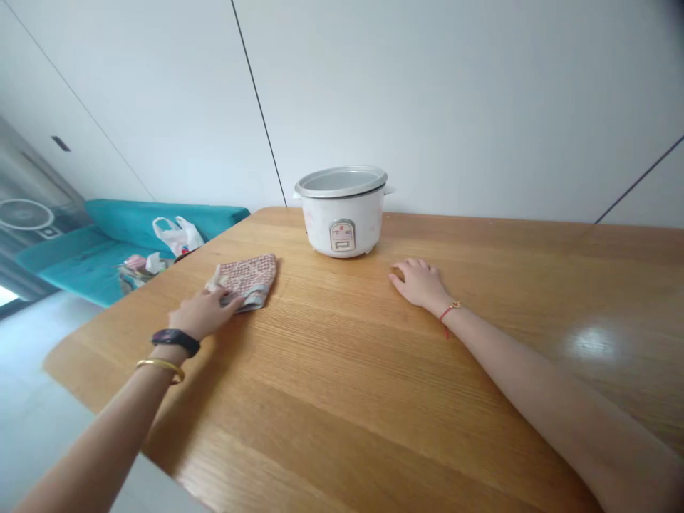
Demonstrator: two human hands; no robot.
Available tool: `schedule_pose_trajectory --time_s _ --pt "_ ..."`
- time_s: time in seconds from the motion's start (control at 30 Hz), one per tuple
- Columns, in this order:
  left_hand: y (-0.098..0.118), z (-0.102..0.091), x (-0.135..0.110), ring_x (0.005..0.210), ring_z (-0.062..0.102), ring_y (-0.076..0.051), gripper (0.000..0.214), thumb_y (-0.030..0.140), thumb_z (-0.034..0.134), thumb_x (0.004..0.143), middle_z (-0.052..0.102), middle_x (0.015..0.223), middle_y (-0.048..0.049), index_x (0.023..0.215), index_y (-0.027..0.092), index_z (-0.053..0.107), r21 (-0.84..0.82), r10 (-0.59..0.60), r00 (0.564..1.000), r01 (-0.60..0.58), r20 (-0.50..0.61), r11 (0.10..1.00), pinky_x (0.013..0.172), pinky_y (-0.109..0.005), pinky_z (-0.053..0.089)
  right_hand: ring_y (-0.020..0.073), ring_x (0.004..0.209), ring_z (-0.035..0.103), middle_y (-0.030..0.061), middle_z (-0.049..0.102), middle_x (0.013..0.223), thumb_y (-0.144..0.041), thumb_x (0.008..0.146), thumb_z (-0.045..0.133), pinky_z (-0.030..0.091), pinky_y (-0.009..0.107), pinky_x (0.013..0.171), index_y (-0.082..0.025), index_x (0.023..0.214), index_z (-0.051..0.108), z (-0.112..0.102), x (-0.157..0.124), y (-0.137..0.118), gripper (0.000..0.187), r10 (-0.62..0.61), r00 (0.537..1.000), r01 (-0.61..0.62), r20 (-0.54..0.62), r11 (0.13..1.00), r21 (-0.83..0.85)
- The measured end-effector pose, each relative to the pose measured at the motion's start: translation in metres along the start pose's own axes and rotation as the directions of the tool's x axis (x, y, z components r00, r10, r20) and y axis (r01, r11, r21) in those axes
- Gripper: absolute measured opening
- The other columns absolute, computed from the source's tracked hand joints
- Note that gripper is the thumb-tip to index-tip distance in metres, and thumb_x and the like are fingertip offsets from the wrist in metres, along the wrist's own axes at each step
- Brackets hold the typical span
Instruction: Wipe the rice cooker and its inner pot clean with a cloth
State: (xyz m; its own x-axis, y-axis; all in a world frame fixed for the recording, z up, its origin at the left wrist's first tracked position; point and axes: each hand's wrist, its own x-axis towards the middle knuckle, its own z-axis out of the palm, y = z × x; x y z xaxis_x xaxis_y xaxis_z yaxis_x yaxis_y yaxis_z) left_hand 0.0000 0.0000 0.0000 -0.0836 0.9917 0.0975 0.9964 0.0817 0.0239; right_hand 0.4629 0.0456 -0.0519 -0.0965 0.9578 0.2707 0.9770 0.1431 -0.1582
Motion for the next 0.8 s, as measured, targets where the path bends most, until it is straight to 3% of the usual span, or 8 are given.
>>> schedule_pose_trajectory --time_s 0.13,0.23,0.4,0.47,0.53,0.6,0.73,0.8 --pt "0.105 0.013 -0.031 0.114 0.063 -0.034 0.050 0.056 0.046 0.097 0.067 0.120 -0.0147 0.127 0.021 0.066 -0.008 0.258 0.966 -0.258 0.001 0.966 0.096 -0.046 0.050 0.0336 0.146 0.036 0.0120 0.053 0.152 -0.032 0.102 0.043 0.019 0.065 0.119 -0.021 0.134 0.064 -0.014 -0.018 -0.042 0.040 -0.262 0.962 0.261 -0.082 0.965 -0.014" --pt "0.174 0.013 -0.042 0.113 0.063 -0.032 0.048 0.052 0.056 0.093 0.067 0.119 -0.0135 0.128 0.021 0.065 -0.089 0.506 0.862 -0.507 -0.033 0.858 0.096 -0.044 0.050 0.0321 0.147 0.036 0.0095 0.051 0.155 -0.042 0.104 0.042 0.017 0.066 0.120 -0.025 0.139 0.061 -0.025 -0.035 -0.077 0.043 -0.430 0.902 0.432 -0.048 0.902 0.028" --pt "0.207 -0.020 -0.016 0.083 0.069 -0.023 0.039 0.051 0.052 0.096 0.074 0.094 -0.0077 0.102 0.019 0.074 -0.322 0.741 0.658 -0.678 0.136 0.661 0.076 -0.033 0.052 0.0303 0.126 0.061 0.0120 0.068 0.136 -0.042 0.101 0.048 0.049 0.047 0.100 -0.021 0.129 0.068 -0.062 -0.039 -0.084 0.041 -0.397 0.860 0.406 0.321 0.913 0.043" --pt "0.204 -0.045 0.011 0.082 0.067 -0.021 0.040 0.048 0.049 0.098 0.073 0.090 -0.0078 0.095 0.018 0.075 -0.329 0.721 0.692 -0.671 0.043 0.664 0.077 -0.033 0.052 0.0314 0.109 0.070 0.0145 0.076 0.117 -0.048 0.098 0.050 0.054 0.042 0.086 -0.019 0.112 0.077 -0.082 -0.034 -0.077 0.042 -0.272 0.840 0.330 0.470 0.943 -0.043" --pt "0.203 -0.070 0.043 0.108 0.064 -0.026 0.035 0.042 0.059 0.093 0.070 0.116 -0.0125 0.115 0.017 0.071 -0.220 0.632 0.719 -0.693 -0.291 0.687 0.095 -0.038 0.049 0.0341 0.101 0.073 0.0184 0.077 0.107 -0.055 0.095 0.052 0.055 0.042 0.081 -0.016 0.102 0.080 -0.096 -0.029 -0.069 0.049 -0.122 0.848 0.240 0.516 0.956 -0.169" --pt "0.207 -0.089 0.077 0.126 0.054 -0.031 0.046 0.043 0.061 0.091 0.061 0.134 -0.0154 0.130 0.018 0.064 -0.121 0.516 0.708 -0.638 -0.482 0.761 0.108 -0.047 0.042 0.0356 0.102 0.073 0.0213 0.077 0.106 -0.057 0.093 0.055 0.054 0.042 0.080 -0.013 0.104 0.080 -0.100 -0.025 -0.062 0.052 -0.021 0.875 0.167 0.484 0.951 -0.259" --pt "0.227 -0.107 0.133 0.116 0.056 -0.035 0.052 0.054 0.064 0.087 0.069 0.120 -0.0148 0.125 0.020 0.067 -0.124 0.480 0.812 -0.543 -0.332 0.831 0.103 -0.060 0.040 0.0349 0.105 0.072 0.0215 0.077 0.108 -0.056 0.093 0.055 0.054 0.041 0.082 -0.012 0.108 0.080 -0.083 -0.017 -0.051 0.053 -0.021 0.894 0.160 0.447 0.948 -0.276" --pt "0.236 -0.111 0.151 0.100 0.061 -0.032 0.044 0.055 0.064 0.085 0.073 0.097 -0.0120 0.108 0.019 0.074 -0.104 0.539 0.796 -0.582 -0.276 0.806 0.095 -0.057 0.045 0.0350 0.105 0.072 0.0211 0.076 0.110 -0.060 0.093 0.051 0.054 0.042 0.083 -0.012 0.108 0.080 -0.074 -0.012 -0.044 0.058 -0.067 0.883 0.190 0.465 0.956 -0.224"
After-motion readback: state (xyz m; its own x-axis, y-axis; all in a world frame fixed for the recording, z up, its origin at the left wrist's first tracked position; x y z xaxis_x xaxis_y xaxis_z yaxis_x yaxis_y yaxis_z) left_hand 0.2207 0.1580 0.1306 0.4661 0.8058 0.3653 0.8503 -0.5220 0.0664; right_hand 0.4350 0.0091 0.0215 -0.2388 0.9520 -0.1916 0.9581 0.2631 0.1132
